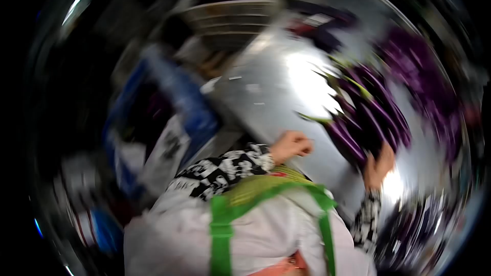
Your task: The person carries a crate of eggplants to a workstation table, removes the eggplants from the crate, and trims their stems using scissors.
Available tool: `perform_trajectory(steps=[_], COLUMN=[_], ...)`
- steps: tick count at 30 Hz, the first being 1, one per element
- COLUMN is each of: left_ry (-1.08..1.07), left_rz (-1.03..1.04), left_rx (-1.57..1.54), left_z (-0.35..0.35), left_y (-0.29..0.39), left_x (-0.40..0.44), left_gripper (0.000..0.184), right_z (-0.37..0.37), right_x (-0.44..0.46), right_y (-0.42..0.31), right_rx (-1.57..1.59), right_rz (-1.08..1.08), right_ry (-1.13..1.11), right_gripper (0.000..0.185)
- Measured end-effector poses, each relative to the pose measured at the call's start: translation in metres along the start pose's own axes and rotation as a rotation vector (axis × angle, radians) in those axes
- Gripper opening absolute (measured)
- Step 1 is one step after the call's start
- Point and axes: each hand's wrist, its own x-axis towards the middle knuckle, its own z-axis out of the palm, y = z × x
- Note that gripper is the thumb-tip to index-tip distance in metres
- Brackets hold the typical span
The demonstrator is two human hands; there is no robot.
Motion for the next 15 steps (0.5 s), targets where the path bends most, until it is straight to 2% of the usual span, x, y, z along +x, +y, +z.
perform_trajectory(steps=[1, 2, 4, 5, 7, 8, 9, 10, 11, 12, 13, 15], left_ry=[0.066, 0.082, 0.312, 0.464, 0.813, 0.974, 1.043, 1.128, 1.203, 1.287, 1.312, 1.199], left_rz=[0.121, 0.366, 0.660, 0.667, 0.833, 0.781, 0.870, 0.739, 0.781, 0.692, 0.539, 0.300], left_rx=[0.004, 0.093, 0.196, 0.181, 0.300, 0.439, 0.498, 0.635, 0.848, 1.014, 1.051, 1.027], left_z=[-0.017, -0.048, -0.092, -0.107, -0.154, -0.173, -0.226, -0.245, -0.283, -0.315, -0.357, -0.420], left_y=[0.008, 0.016, 0.028, 0.048, 0.050, 0.058, 0.044, 0.047, 0.037, 0.028, 0.007, -0.023], left_x=[-0.020, 0.032, -0.012, -0.046, -0.090, -0.123, -0.124, -0.152, -0.167, -0.179, -0.189, -0.219], left_gripper=[0.029, 0.025, 0.018, 0.018, 0.016, 0.017, 0.020, 0.026, 0.037, 0.050, 0.064, 0.077], right_z=[-0.005, 0.029, 0.024, 0.027, 0.039, 0.043, 0.054, 0.055, 0.069, 0.075, 0.073, 0.085], right_x=[0.006, 0.017, 0.031, 0.039, 0.059, 0.073, 0.082, 0.098, 0.105, 0.118, 0.127, 0.140], right_y=[-0.016, 0.020, -0.018, -0.033, -0.072, -0.099, -0.136, -0.166, -0.193, -0.227, -0.267, -0.342], right_rx=[0.007, -0.213, -0.164, -0.182, -0.084, 0.092, 0.206, 0.366, 0.608, 0.663, 0.683, 0.874], right_rz=[0.024, -0.010, 0.005, 0.021, -0.060, -0.167, -0.227, -0.258, -0.199, -0.330, -0.420, -0.602], right_ry=[0.014, 0.176, 0.175, 0.160, 0.066, 0.035, 0.026, -0.106, -0.183, -0.215, -0.303, -0.448], right_gripper=[0.054, 0.053, 0.051, 0.050, 0.045, 0.041, 0.037, 0.036, 0.037, 0.040, 0.042, 0.042])
